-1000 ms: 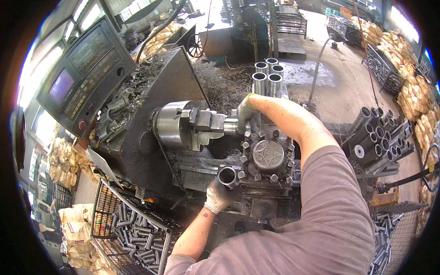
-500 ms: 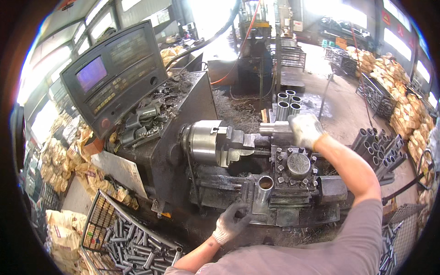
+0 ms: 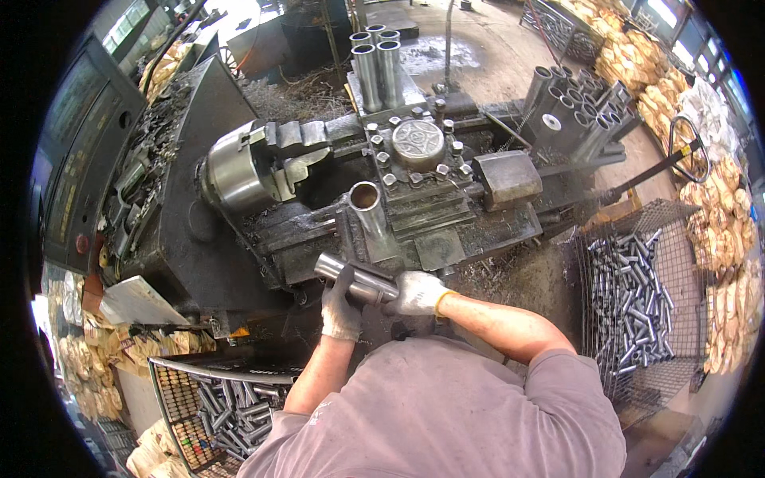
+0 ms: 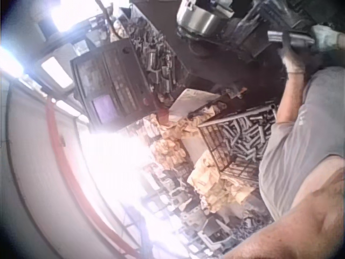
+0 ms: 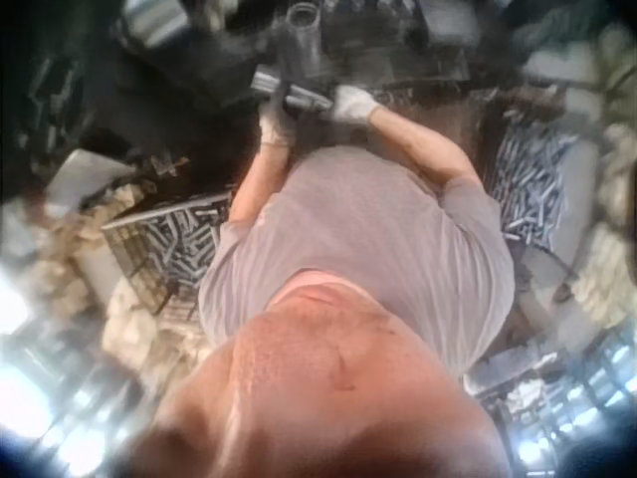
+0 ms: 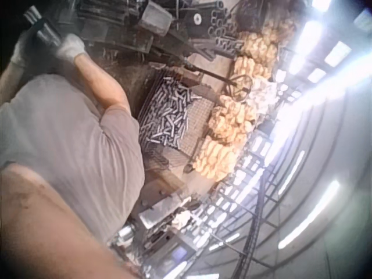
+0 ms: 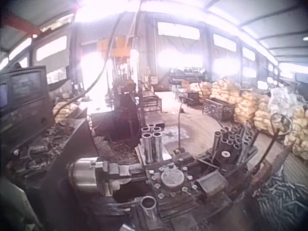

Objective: The person repeatedly loads cylindrical metal rods into a lathe chuck, operates the machine, and removes the finished parts. They place the finished parts into a wire basket and continue the cycle with new rods from a nearby stack.

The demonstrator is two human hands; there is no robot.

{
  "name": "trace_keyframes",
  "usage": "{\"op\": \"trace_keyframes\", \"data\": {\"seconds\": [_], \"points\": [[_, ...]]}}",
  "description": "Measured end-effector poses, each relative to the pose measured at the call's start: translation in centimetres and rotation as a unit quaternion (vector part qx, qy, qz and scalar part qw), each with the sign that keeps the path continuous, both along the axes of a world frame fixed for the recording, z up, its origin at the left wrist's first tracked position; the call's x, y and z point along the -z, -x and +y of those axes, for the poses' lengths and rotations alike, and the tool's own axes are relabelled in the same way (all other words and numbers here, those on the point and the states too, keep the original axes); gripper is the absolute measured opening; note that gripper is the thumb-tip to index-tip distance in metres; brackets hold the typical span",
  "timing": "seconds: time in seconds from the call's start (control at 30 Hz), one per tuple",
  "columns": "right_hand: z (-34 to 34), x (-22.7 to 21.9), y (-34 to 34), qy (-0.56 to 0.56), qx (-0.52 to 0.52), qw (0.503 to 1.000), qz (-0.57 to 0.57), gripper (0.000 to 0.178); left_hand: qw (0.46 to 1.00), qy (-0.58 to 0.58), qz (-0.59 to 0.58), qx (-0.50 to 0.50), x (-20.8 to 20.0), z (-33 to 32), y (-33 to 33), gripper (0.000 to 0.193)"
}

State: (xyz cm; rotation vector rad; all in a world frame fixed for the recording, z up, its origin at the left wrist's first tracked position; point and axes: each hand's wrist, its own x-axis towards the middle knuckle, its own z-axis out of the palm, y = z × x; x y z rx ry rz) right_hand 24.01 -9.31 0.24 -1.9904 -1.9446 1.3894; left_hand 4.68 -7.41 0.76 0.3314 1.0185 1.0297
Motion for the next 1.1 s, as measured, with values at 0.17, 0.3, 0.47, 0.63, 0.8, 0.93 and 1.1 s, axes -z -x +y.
{"op": "trace_keyframes", "data": {"seconds": [0.17,0.3,0.47,0.63,0.8,0.93,1.1], "points": [[-1.4,3.5,-3.5,-0.003,0.029,0.974,0.226,0.068,0.972,0.013,-0.231,-0.029,2.5,-0.7,1.8,0.043],[-0.1,-3.0,-2.6,-0.017,0.048,0.976,0.212,0.049,0.98,0.078,-0.182,-0.023,4.8,0.4,2.0,0.047],[-0.2,-4.7,-10.4,-0.234,0.156,0.954,0.106,0.05,0.917,-0.251,0.31,0.029,2.6,2.4,0.0,0.079],[-1.0,-0.6,-11.5,-0.292,0.166,0.942,0.012,0.063,0.689,-0.438,0.569,0.098,-3.5,9.9,-6.3,0.08],[-4.2,-1.6,-4.0,-0.242,0.015,0.969,0.048,0.051,0.745,-0.43,0.508,0.039,1.6,12.8,-1.1,0.063],[1.2,0.6,4.2,-0.22,0.022,0.973,-0.068,0.04,0.956,-0.277,0.092,-0.001,0.3,11.0,5.2,0.058],[3.7,-0.3,2.5,-0.204,-0.004,0.979,-0.004,0.029,0.974,-0.166,-0.152,0.015,0.2,6.5,7.9,0.074]]}}
